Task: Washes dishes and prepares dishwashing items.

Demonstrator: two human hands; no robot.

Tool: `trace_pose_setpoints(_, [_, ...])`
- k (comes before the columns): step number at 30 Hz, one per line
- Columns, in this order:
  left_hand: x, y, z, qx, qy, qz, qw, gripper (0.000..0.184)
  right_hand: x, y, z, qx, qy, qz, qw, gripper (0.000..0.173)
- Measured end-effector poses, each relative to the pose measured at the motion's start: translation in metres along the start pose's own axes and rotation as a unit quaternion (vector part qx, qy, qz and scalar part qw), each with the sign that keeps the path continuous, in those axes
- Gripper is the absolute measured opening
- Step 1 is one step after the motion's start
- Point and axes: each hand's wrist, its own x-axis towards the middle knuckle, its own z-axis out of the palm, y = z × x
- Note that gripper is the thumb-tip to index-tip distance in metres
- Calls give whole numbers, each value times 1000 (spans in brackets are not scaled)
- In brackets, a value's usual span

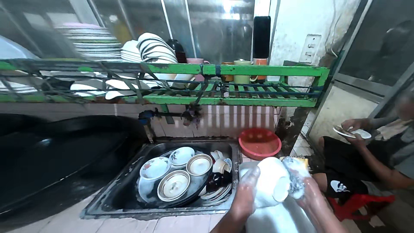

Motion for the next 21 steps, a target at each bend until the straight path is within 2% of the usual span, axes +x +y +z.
trace_pose_setpoints(2, [9,-16,-6,0,14,-12,1000,47,-11,-15,7,-49,35,-114,992,30])
trace_pose_setpoints(4, [19,-22,-9,-66,-29,-116,991,59,-20,-35,11,-152,40,-217,963,44])
trace_pose_setpoints(6, [23,-18,-11,-213,-80,-247,942,68,-23,-43,9,-242,21,-217,945,53])
trace_pose_setpoints(7, [25,-15,-11,-251,-58,-277,926,59,-21,-42,5,-272,-2,-174,946,51])
trace_pose_setpoints(8, [28,-13,-11,-259,-11,-277,925,43,-14,-37,1,-285,-32,-116,951,46])
trace_pose_setpoints(10, [31,-22,-5,-180,63,-202,961,41,4,-11,-3,-302,-69,-5,951,39])
trace_pose_setpoints(12, [28,-32,4,-35,19,-102,994,47,1,15,6,-327,-58,58,941,46])
trace_pose_setpoints(14, [27,-35,15,85,-10,-19,996,40,-20,32,27,-357,-70,37,931,49])
trace_pose_setpoints(15, [29,-33,13,144,-13,11,989,39,-31,31,33,-402,-110,17,909,53])
trace_pose_setpoints(16, [34,-28,6,186,-25,22,982,38,-37,26,35,-469,-169,-9,867,56])
trace_pose_setpoints(17, [40,-20,-2,214,-50,8,975,37,-38,21,31,-547,-227,-51,804,56])
trace_pose_setpoints(18, [47,-11,-10,233,-80,-26,969,36,-36,19,23,-609,-268,-109,739,52])
trace_pose_setpoints(19, [54,-4,-16,246,-110,-65,961,36,-33,20,11,-639,-284,-183,691,47])
trace_pose_setpoints(21, [65,7,-18,282,-159,-144,935,42,-17,20,-9,-643,-278,-317,639,38])
